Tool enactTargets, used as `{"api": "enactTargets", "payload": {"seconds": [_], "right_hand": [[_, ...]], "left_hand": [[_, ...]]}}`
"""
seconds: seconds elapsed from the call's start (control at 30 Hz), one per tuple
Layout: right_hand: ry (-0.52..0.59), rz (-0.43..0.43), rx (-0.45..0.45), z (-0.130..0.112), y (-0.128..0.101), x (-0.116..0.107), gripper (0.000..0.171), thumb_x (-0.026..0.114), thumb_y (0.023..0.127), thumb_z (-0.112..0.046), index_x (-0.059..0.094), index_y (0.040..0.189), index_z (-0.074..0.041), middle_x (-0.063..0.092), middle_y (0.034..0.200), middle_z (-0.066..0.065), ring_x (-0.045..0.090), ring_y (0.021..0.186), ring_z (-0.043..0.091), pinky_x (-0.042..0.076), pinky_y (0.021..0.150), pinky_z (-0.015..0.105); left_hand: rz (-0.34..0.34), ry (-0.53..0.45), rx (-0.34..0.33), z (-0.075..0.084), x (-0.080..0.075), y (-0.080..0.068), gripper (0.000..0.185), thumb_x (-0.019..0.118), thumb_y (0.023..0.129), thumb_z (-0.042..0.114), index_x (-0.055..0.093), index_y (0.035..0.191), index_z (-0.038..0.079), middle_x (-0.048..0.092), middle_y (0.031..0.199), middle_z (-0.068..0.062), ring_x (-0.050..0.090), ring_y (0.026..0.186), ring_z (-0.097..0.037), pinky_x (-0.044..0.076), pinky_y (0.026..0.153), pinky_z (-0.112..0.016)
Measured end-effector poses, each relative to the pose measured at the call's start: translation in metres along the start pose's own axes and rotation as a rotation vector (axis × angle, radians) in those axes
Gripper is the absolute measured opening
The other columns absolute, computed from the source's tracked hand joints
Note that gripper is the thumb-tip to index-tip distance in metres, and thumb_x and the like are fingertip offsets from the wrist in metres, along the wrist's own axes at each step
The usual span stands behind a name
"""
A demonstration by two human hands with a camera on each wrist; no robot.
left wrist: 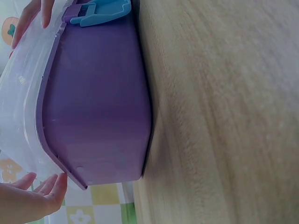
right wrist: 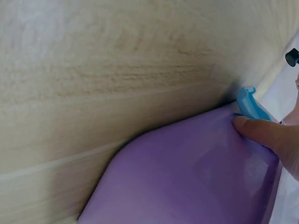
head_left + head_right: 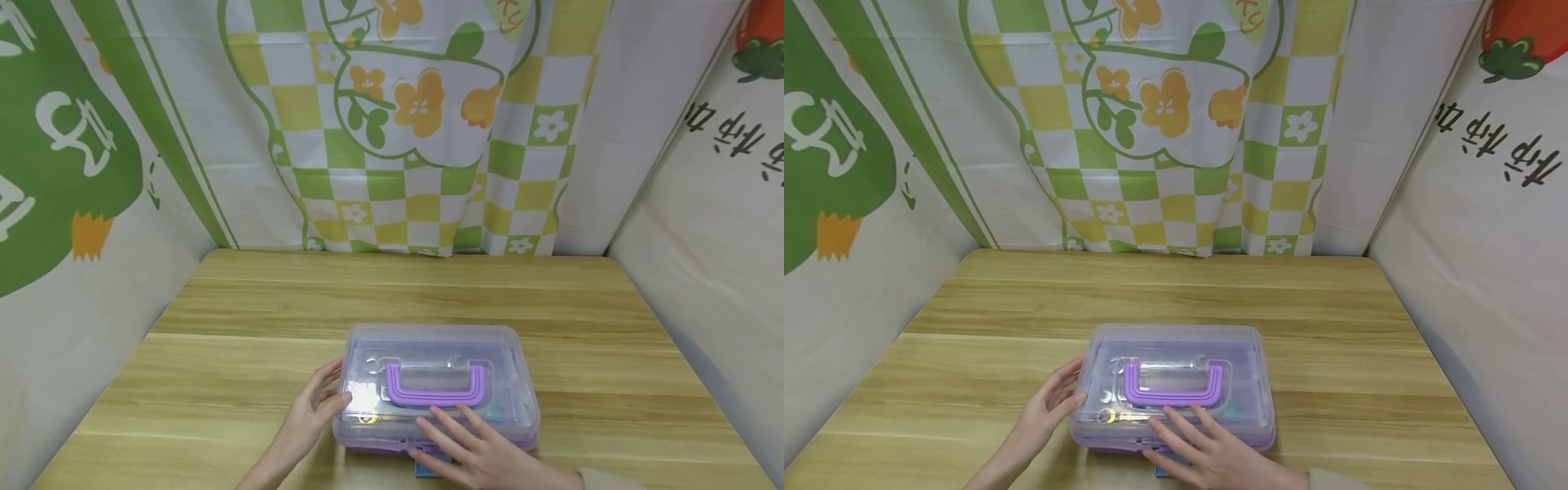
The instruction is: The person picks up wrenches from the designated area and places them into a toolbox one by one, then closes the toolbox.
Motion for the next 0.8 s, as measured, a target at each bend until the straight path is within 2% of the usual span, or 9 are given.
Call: {"api": "enactTargets", "payload": {"seconds": [0.3, 0.47, 0.6, 0.8], "right_hand": [[-0.025, 0.003, 0.005, -0.001, 0.001, 0.001, 0.068, 0.025, 0.089, -0.057, 0.033, 0.136, -0.009, 0.03, 0.138, 0.023, 0.029, 0.125, 0.039, 0.017, 0.101, 0.056], [0.012, 0.008, -0.033, 0.001, 0.0, -0.003, 0.068, 0.026, 0.089, -0.056, 0.032, 0.136, -0.006, 0.031, 0.136, 0.026, 0.031, 0.123, 0.04, 0.015, 0.102, 0.055], [0.032, 0.032, -0.061, 0.003, -0.001, -0.008, 0.067, 0.026, 0.091, -0.053, 0.031, 0.136, -0.004, 0.034, 0.133, 0.027, 0.034, 0.121, 0.04, 0.017, 0.102, 0.053], [0.11, 0.076, -0.022, 0.005, -0.003, -0.015, 0.066, 0.028, 0.091, -0.051, 0.032, 0.135, -0.001, 0.038, 0.131, 0.025, 0.037, 0.119, 0.039, 0.016, 0.103, 0.052]], "left_hand": [[0.01, 0.005, 0.002, 0.0, 0.0, 0.0, 0.052, 0.057, 0.083, 0.01, 0.036, 0.131, 0.003, 0.041, 0.13, -0.02, 0.041, 0.115, -0.035, 0.036, 0.092, -0.049], [0.011, 0.016, 0.017, 0.001, -0.001, 0.001, 0.052, 0.056, 0.083, 0.009, 0.036, 0.131, 0.002, 0.041, 0.13, -0.019, 0.04, 0.116, -0.033, 0.037, 0.092, -0.039], [0.003, 0.015, 0.022, 0.001, -0.001, 0.0, 0.052, 0.056, 0.084, 0.009, 0.036, 0.131, 0.001, 0.04, 0.131, -0.019, 0.039, 0.117, -0.033, 0.035, 0.092, -0.041], [0.006, 0.014, 0.018, 0.001, -0.001, 0.0, 0.051, 0.056, 0.083, 0.009, 0.037, 0.13, 0.002, 0.042, 0.13, -0.018, 0.04, 0.116, -0.032, 0.037, 0.091, -0.034]]}}
Point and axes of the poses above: each hand's wrist, its own y-axis towards the middle knuckle, its own x-axis out of the palm, z = x × y, the point moved 5 cm from there along y, towards the middle knuckle
